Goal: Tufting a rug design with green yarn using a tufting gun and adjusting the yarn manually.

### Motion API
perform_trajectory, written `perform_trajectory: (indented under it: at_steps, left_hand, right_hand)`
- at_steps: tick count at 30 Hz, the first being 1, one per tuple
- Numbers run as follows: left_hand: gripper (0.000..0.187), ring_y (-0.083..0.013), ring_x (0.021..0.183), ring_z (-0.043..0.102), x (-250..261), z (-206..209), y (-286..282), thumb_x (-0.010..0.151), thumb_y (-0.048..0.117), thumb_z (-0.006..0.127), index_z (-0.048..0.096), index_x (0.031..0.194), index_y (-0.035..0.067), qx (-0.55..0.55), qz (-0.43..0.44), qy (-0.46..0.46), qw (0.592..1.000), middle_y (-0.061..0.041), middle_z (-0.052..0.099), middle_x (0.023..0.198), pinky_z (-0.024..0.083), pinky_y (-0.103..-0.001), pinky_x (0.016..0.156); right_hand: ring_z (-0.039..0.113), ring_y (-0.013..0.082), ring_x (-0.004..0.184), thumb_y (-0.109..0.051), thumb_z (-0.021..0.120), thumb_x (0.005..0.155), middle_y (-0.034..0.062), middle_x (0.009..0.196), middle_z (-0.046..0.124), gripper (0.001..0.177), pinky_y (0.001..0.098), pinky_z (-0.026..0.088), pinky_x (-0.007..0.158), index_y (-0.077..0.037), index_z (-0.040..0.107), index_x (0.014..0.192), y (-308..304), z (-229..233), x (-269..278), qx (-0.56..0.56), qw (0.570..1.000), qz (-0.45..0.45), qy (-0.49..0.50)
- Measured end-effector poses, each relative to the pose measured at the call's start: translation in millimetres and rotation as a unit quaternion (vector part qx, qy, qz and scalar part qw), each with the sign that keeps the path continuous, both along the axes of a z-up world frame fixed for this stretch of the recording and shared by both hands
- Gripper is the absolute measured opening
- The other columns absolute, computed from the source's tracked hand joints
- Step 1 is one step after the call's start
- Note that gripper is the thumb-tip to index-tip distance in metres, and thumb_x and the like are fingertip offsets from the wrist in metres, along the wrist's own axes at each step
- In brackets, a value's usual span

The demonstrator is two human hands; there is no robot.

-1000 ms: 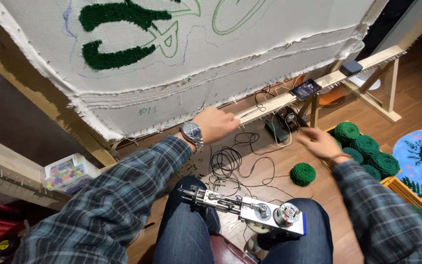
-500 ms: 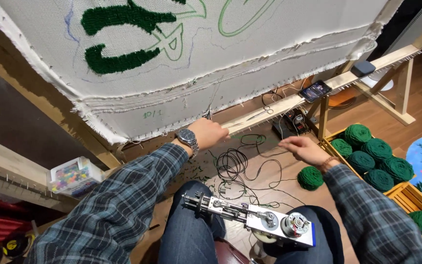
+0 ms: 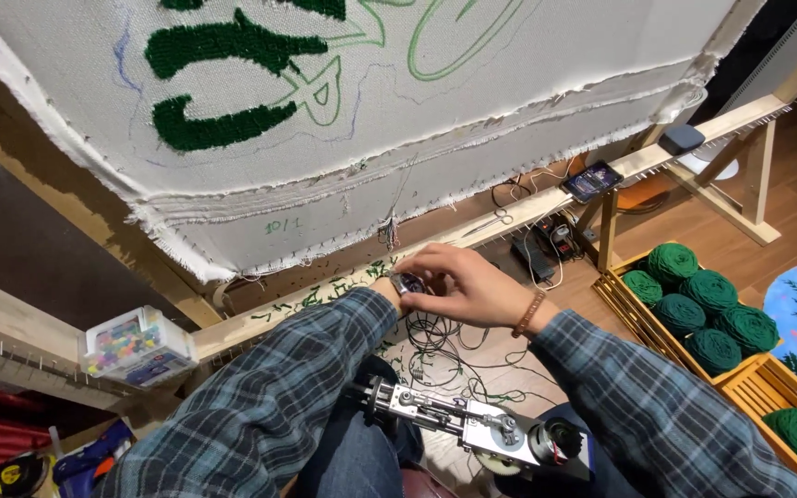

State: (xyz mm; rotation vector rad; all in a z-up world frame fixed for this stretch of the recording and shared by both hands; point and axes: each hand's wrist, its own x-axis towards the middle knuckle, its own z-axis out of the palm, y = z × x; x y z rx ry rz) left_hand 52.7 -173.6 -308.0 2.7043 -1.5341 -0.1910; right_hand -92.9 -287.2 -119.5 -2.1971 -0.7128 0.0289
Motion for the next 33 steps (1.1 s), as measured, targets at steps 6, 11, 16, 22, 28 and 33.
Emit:
perform_trajectory:
  at_steps: [6,11,16,22,28,33]
  left_hand:
    - [0.020,-0.0245,0.099,0.075,-7.3,62.3,7.2,0.092,0.036,0.059,0.077,0.096,0.028,-0.159,0.082,0.225,0.958,0.005,0.077,0.089,0.056,-0.040,0.090]
    - [0.013,-0.0192,0.100,0.074,-21.5,88.2,8.3,0.093,0.039,0.068,0.077,0.096,0.030,-0.223,0.048,0.295,0.928,0.012,0.076,0.099,0.056,-0.035,0.095]
    - [0.023,-0.0262,0.108,0.074,-18.7,83.4,28.4,0.094,0.052,0.062,0.081,0.101,0.039,-0.157,0.114,0.263,0.945,0.006,0.081,0.098,0.058,-0.042,0.098]
    - [0.030,-0.0262,0.098,0.077,15.7,46.8,73.1,0.102,0.043,0.056,0.081,0.104,0.027,-0.046,0.130,0.100,0.985,0.001,0.081,0.092,0.060,-0.041,0.090]
    - [0.026,-0.0245,0.091,0.075,34.5,27.3,83.8,0.107,0.029,0.051,0.075,0.105,0.020,0.032,0.087,0.005,0.996,-0.002,0.076,0.096,0.063,-0.038,0.080]
    - [0.016,-0.0323,0.093,0.072,25.9,5.7,38.5,0.100,0.014,0.060,0.074,0.105,0.011,-0.055,-0.033,-0.098,0.993,-0.008,0.066,0.099,0.062,-0.045,0.081]
  right_hand:
    - [0.048,0.0360,0.144,-0.039,0.078,0.091,0.0159,0.150,0.055,0.071,0.0530,0.038,0.120,-0.013,0.052,0.152,-44.5,-42.2,24.4,0.020,0.984,-0.130,0.121]
    - [0.058,0.0144,0.094,-0.018,0.069,0.093,0.0004,0.097,0.061,0.025,0.0348,0.049,0.088,-0.006,0.066,0.115,-46.7,-26.8,15.5,0.170,0.937,-0.095,0.289]
    - [0.054,0.0070,0.067,-0.018,0.075,0.095,-0.0028,0.068,0.054,0.014,0.0206,0.046,0.059,-0.005,0.078,0.099,-77.4,-68.3,22.7,0.103,0.942,-0.121,0.294]
    - [0.053,0.0152,0.077,-0.019,0.073,0.098,0.0048,0.072,0.067,0.020,0.0309,0.050,0.075,-0.006,0.087,0.101,-149.9,-117.5,16.9,0.055,0.950,-0.180,0.249]
    - [0.062,0.0167,0.070,-0.029,0.080,0.094,0.0065,0.064,0.066,0.022,0.0304,0.051,0.074,-0.010,0.089,0.097,-220.3,-200.0,24.5,0.003,0.909,-0.304,0.283]
    - [0.052,0.0368,0.144,-0.031,0.088,0.083,0.0226,0.146,0.064,0.070,0.0502,0.038,0.124,-0.009,0.063,0.145,-142.1,-133.0,26.5,0.022,0.926,-0.265,0.269]
